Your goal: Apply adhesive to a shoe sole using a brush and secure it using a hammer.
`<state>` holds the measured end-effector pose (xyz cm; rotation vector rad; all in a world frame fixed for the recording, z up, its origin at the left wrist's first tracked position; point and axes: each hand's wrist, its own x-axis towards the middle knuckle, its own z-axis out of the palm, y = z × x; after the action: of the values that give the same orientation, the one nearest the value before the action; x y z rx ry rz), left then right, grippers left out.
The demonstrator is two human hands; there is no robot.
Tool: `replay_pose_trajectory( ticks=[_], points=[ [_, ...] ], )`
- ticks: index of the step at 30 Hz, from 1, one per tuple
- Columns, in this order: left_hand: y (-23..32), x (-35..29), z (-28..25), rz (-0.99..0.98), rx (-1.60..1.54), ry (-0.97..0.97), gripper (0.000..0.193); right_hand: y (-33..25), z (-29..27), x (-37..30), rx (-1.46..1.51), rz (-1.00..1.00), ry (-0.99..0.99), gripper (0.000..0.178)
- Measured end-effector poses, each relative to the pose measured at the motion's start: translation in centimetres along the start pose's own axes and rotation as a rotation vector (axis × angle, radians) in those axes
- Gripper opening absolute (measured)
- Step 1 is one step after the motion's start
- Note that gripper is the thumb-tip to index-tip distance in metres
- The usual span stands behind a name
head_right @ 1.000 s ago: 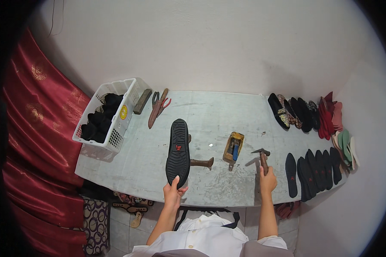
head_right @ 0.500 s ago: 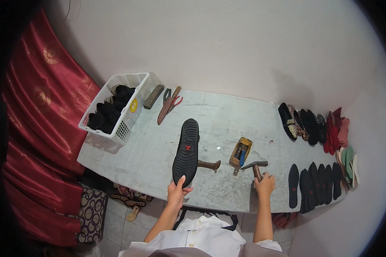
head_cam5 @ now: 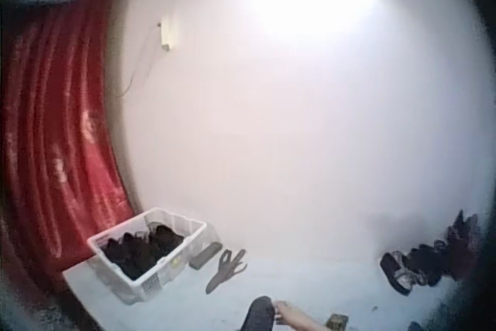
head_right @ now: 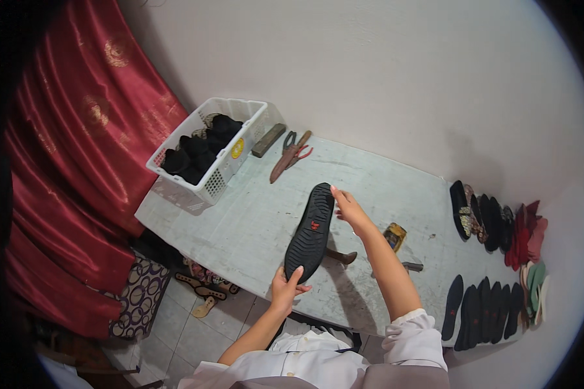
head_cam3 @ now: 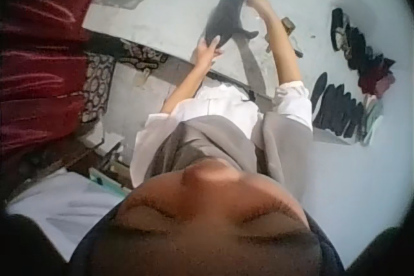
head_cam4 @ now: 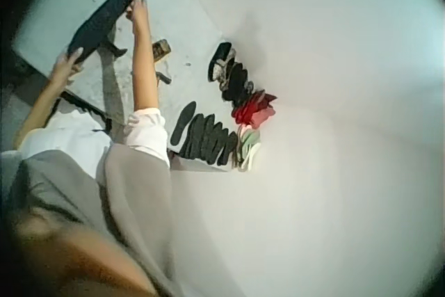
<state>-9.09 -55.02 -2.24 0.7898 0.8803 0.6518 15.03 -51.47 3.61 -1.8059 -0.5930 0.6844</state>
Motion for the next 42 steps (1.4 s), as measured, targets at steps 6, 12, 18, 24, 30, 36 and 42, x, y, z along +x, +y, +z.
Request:
replay_pose_trajectory(
  ticks=[6,12,18,24,30,36,42],
  points=[
    [-0.1,-0.2,-0.1,0.015,-0.010,0.014,0.038,-0.5,1.9,2.0,0.321,0.343,-0.389,0.044],
    [1.5,-0.2,0.2,0.025,0.002,0.026,0.033,-1.2,1.9,2.1,0.368,0.325,-0.296,0.049],
    [3.1,0.2,0.5,0.026,0.008,-0.002,0.030,-1.3,1.0,3.3,0.541,0.364,-0.217,0.052],
    [4.0,0.6,0.6,0.032,-0.002,-0.004,0.029,-1.5,1.7,3.6,0.599,0.342,-0.199,0.044],
    [4.2,1.0,0.6,0.011,-0.012,-0.024,0.029,-0.6,1.5,4.2,0.582,0.217,-0.219,0.045],
    [5.0,1.1,-0.5,0.017,-0.004,-0.078,0.028,-1.4,0.6,2.4,0.575,0.058,-0.185,0.044],
    [7.4,1.5,-2.4,0.036,0.083,-0.178,0.029,-2.5,-1.0,-0.5,0.658,0.000,-0.084,0.031]
  ],
)
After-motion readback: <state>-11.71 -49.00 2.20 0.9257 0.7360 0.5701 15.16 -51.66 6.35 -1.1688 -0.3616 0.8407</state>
